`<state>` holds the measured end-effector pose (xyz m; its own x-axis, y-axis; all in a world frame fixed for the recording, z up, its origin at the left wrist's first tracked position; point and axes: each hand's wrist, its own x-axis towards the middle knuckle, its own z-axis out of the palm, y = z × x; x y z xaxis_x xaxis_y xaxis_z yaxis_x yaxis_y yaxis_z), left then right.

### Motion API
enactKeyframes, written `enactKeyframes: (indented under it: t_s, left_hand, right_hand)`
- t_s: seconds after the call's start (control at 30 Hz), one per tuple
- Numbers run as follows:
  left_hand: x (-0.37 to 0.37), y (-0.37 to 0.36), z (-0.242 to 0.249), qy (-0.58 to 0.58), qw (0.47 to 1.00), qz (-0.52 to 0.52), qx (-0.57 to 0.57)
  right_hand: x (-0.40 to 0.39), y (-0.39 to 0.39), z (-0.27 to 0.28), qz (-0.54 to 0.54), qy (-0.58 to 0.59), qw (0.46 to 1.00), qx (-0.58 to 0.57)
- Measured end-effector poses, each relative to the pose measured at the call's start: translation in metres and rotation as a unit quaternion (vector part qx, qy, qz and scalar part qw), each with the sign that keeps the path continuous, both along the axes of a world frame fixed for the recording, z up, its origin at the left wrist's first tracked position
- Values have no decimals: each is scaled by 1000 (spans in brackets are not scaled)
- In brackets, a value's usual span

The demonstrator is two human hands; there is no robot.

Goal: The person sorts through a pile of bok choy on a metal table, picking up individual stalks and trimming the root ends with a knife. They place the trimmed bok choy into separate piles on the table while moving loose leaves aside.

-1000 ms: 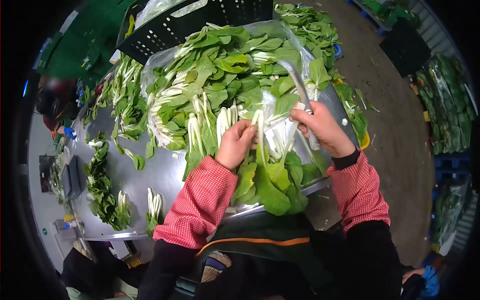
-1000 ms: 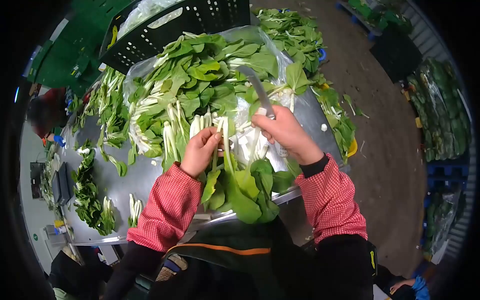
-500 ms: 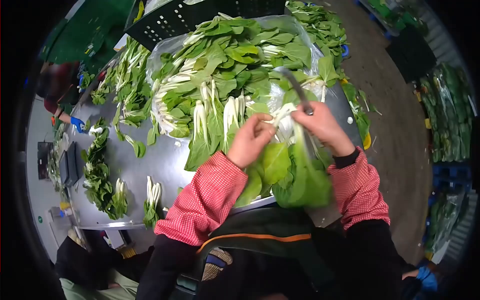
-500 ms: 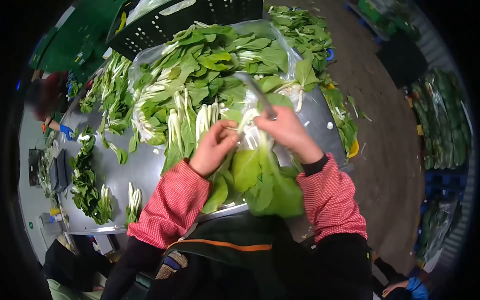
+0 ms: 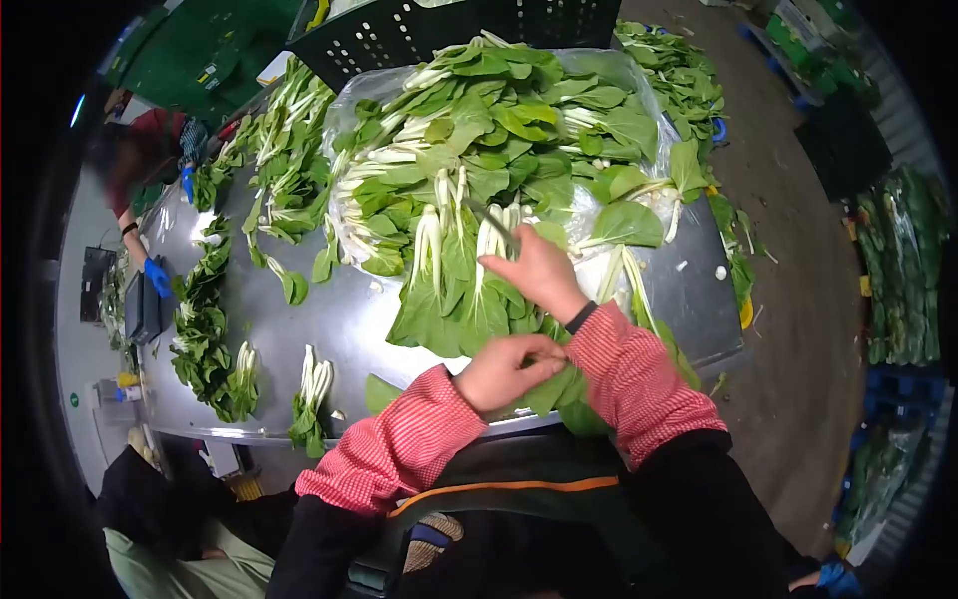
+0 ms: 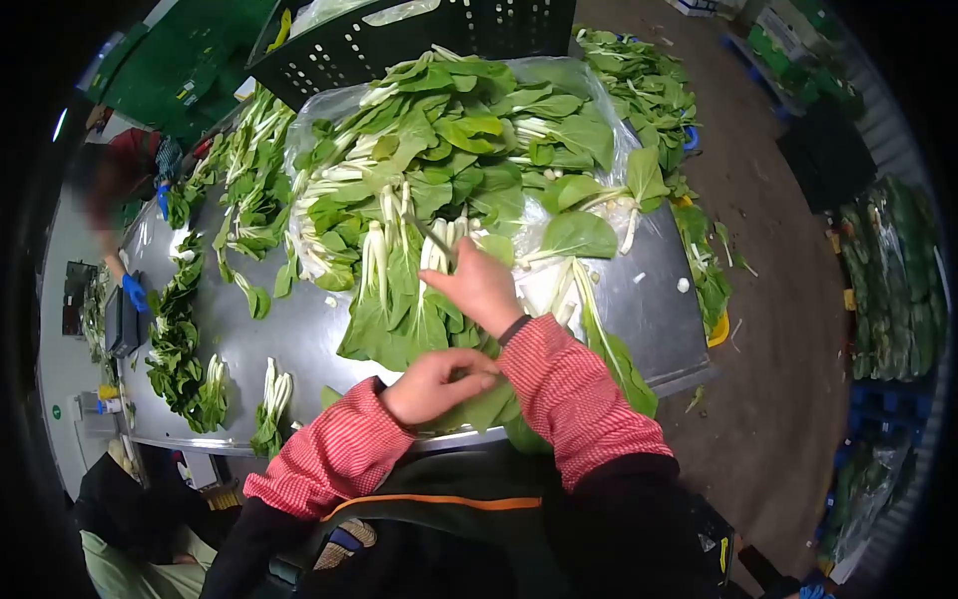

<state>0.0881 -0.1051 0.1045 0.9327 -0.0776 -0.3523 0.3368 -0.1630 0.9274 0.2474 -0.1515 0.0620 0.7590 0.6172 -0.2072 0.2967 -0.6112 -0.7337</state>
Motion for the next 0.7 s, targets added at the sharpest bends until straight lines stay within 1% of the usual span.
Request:
enactKeyframes:
  t_s: [0.03,0.07,0.1,0.13,0.17,0.2,0.23,0.27,0.3,0.33,0.4,0.43,0.53,0.57,0.67,0.7]
  left_hand:
    - [-3,7,-4,-17,999,34,-9]
    - [-5,13,-4,-18,993,103,-48]
    - [-5,22,-2,-28,983,169,-67]
    - [-4,33,0,-40,967,235,-86]
    - [-2,44,-2,-48,956,283,-54]
    - [1,56,-8,-55,942,329,-23]
    - [6,67,-15,-93,933,343,61]
    - [13,74,-24,-133,921,356,81]
    - [22,77,-32,-150,916,350,123]
    - [30,76,-33,-165,909,344,166]
    - [42,72,-32,-131,946,294,30]
    - [46,70,-30,-113,957,264,-39]
    - [51,62,-18,-68,964,227,-121]
    - [50,57,-11,-74,968,211,-113]
    - [49,42,2,-72,981,155,-95]
    - [49,39,7,-63,985,135,-89]
  right_hand:
    - [0,4,-10,6,-8,1000,4]
    - [0,6,-20,13,-15,1000,7]
    - [3,3,-22,-31,33,998,53]
    - [10,-2,-30,-31,49,989,138]
    - [16,-12,-38,-24,63,987,148]
    - [17,-20,-32,-19,78,984,156]
    - [14,-27,-22,-13,100,977,188]
    - [8,-36,-9,-7,120,968,220]
    - [2,-43,4,0,139,958,252]
    - [-4,-48,14,4,146,955,259]
    - [-14,-58,30,8,160,948,275]
    - [-15,-64,34,22,162,951,261]
    - [-10,-80,45,17,91,968,233]
    - [-4,-87,53,40,-109,979,169]
    - [3,-96,68,109,-304,939,120]
    - [4,-97,68,115,-343,928,93]
